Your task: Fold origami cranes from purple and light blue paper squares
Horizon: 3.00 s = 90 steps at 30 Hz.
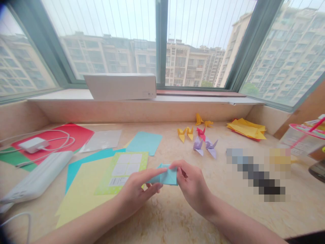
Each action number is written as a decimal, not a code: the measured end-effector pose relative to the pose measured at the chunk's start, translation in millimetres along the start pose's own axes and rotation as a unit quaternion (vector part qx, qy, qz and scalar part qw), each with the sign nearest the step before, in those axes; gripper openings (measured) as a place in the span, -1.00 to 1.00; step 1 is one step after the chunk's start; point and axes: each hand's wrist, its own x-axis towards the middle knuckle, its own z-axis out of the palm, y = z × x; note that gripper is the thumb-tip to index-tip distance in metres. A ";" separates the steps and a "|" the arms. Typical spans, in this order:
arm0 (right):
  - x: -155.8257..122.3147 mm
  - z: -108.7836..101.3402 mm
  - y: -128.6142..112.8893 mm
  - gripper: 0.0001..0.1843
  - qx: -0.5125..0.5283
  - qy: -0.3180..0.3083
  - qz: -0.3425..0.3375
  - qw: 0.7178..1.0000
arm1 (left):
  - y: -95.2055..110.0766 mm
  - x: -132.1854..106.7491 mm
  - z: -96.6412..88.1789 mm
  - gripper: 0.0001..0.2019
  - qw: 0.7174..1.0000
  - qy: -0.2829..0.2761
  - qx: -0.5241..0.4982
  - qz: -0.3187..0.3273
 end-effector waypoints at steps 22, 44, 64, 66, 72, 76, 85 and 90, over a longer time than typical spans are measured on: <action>-1.1 9.9 -2.3 -0.73 0.126 -0.078 0.111 0.983 | 17.8 6.0 -2.0 -0.71 0.979 0.052 -0.102 -0.169; -2.3 -4.1 -6.3 -0.61 0.068 -0.092 0.216 0.970 | 11.4 3.5 4.3 -0.60 0.942 0.091 -0.237 -0.218; 5.2 -6.8 -2.4 -0.54 0.070 -0.163 0.215 0.960 | 2.7 2.9 10.9 -0.64 0.924 0.095 -0.286 -0.234; 4.0 -5.5 0.0 -0.55 0.075 -0.143 0.216 0.963 | 2.7 3.2 11.2 -0.73 0.923 0.073 -0.295 -0.234; 3.1 -4.7 8.3 -0.58 0.134 -0.145 0.246 0.949 | 3.3 4.6 13.9 -0.77 0.938 0.040 -0.254 -0.232; 9.8 -4.6 3.6 -0.60 0.181 -0.156 0.265 0.934 | 1.7 8.4 13.8 -0.75 0.946 0.064 -0.217 -0.231; 15.8 0.0 5.2 -0.56 0.151 -0.160 0.208 0.953 | 5.4 6.6 14.2 -0.81 0.949 0.056 -0.228 -0.212; 16.0 -7.1 8.0 -0.59 0.152 -0.169 0.221 0.948 | 2.4 9.1 17.0 -0.83 0.948 0.053 -0.249 -0.192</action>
